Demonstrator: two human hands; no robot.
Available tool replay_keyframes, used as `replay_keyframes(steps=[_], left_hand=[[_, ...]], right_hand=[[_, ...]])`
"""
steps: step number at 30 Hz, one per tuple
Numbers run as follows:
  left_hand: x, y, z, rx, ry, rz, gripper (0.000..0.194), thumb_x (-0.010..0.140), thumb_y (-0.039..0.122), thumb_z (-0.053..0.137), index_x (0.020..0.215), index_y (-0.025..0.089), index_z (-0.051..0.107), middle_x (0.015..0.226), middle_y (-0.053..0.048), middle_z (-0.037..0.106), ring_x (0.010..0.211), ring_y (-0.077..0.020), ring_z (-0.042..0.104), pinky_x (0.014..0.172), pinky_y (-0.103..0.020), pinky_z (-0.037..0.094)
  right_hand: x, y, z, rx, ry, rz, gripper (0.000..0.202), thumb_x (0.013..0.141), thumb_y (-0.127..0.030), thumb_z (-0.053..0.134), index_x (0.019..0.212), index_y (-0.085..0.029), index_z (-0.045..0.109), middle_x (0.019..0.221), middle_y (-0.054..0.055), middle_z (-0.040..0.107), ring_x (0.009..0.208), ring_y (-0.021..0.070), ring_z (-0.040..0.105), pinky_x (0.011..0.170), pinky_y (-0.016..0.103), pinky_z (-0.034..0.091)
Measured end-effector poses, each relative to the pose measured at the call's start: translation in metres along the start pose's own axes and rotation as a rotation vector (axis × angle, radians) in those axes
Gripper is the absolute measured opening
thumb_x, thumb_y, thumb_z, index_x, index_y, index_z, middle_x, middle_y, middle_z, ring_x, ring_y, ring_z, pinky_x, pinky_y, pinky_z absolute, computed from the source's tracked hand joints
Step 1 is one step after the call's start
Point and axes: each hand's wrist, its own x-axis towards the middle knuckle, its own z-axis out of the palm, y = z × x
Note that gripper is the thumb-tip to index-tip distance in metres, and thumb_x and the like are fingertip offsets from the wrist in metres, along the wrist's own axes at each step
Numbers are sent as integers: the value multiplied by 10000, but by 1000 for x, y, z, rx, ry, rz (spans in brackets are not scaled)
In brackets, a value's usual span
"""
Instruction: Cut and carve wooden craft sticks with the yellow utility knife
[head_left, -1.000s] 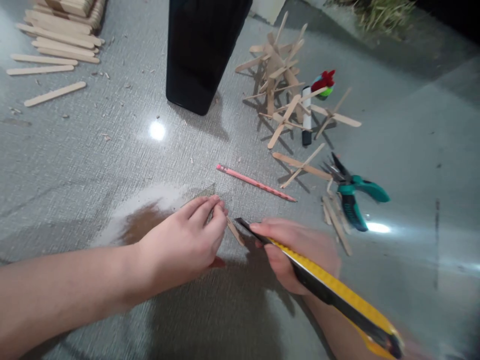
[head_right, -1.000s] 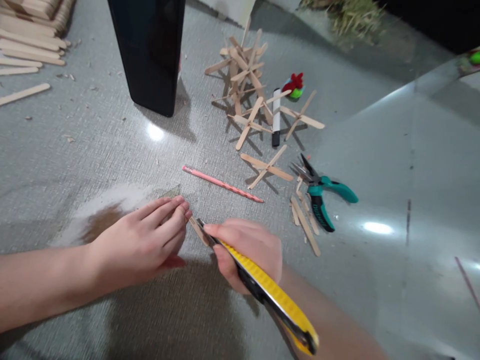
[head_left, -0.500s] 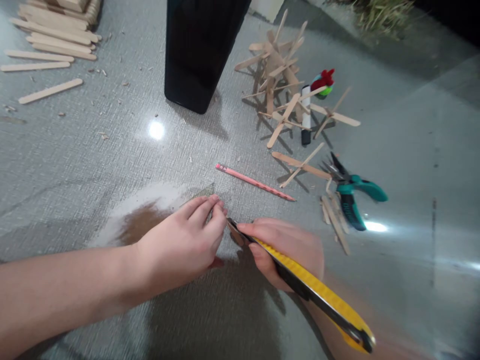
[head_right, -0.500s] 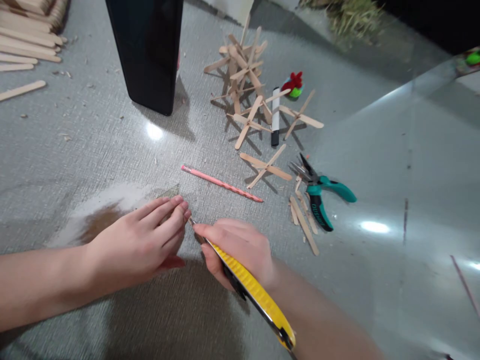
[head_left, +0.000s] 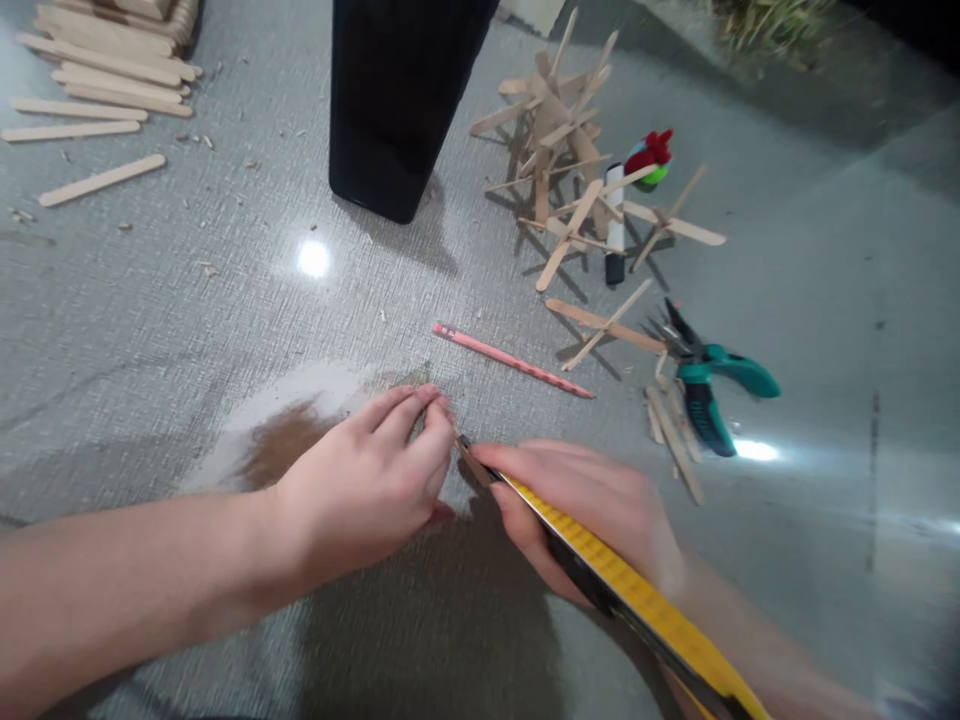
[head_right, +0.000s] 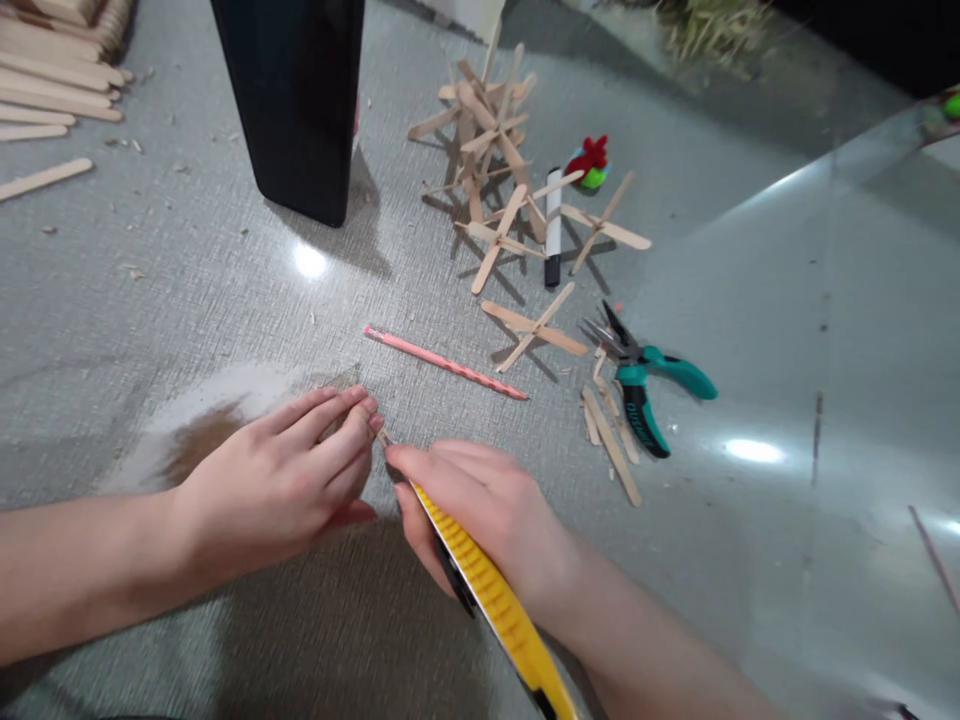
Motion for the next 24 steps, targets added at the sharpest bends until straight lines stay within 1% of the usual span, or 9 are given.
replay_keyframes(steps=[4, 7, 10, 13, 17, 20, 24], left_hand=[[0, -1, 1, -3, -13, 7, 529, 956, 466, 600, 1198, 4, 688, 1248, -193, 690, 1192, -359, 663, 1056, -457, 549], [0, -2, 1, -8, -9, 12, 549, 939, 491, 621, 1191, 8, 691, 1238, -192, 695, 1185, -358, 668, 1052, -452, 551], [0, -1, 1, -10, -22, 28, 584, 913, 507, 651, 1197, -2, 687, 1234, -200, 694, 1176, -362, 671, 1048, -446, 550], [0, 0, 2, -11, -37, 24, 575, 912, 491, 654, 1198, -7, 686, 1243, -207, 688, 1181, -366, 667, 1051, -446, 543], [1, 1, 2, -13, -41, 22, 569, 914, 468, 652, 1208, -18, 681, 1245, -212, 683, 1191, -372, 658, 1062, -452, 530], [1, 0, 1, -15, -41, 24, 577, 907, 464, 660, 1217, -23, 677, 1251, -217, 681, 1194, -371, 654, 1062, -450, 526], [0, 0, 1, -18, -45, 30, 600, 892, 487, 673, 1209, -22, 682, 1252, -221, 680, 1199, -380, 649, 1058, -458, 524]], right_hand=[[-2, -1, 1, -9, -3, -6, 302, 932, -76, 509, 1174, -249, 562, 704, -4, 699, 600, 178, 683, 539, 306, 560], [-7, 2, 5, -35, 10, -3, 307, 920, -85, 510, 1174, -248, 565, 715, -4, 699, 584, 173, 670, 538, 298, 561], [-14, 5, 8, -70, 56, 1, 302, 910, -98, 496, 1166, -241, 571, 733, 2, 699, 586, 171, 661, 542, 291, 554], [-18, 6, 9, -56, 87, -24, 285, 901, -102, 495, 1143, -223, 586, 713, 4, 672, 578, 166, 649, 541, 284, 545], [-20, 5, 7, -33, 202, -16, 238, 938, -153, 475, 1120, -222, 611, 710, 12, 663, 621, 186, 675, 591, 299, 568], [-18, 7, 8, -10, 153, 28, 253, 946, -163, 474, 1151, -247, 597, 744, 4, 700, 633, 182, 686, 602, 288, 573], [-13, 11, 10, 4, 106, 9, 253, 943, -161, 479, 1155, -246, 590, 756, 5, 712, 642, 168, 690, 616, 275, 575]])
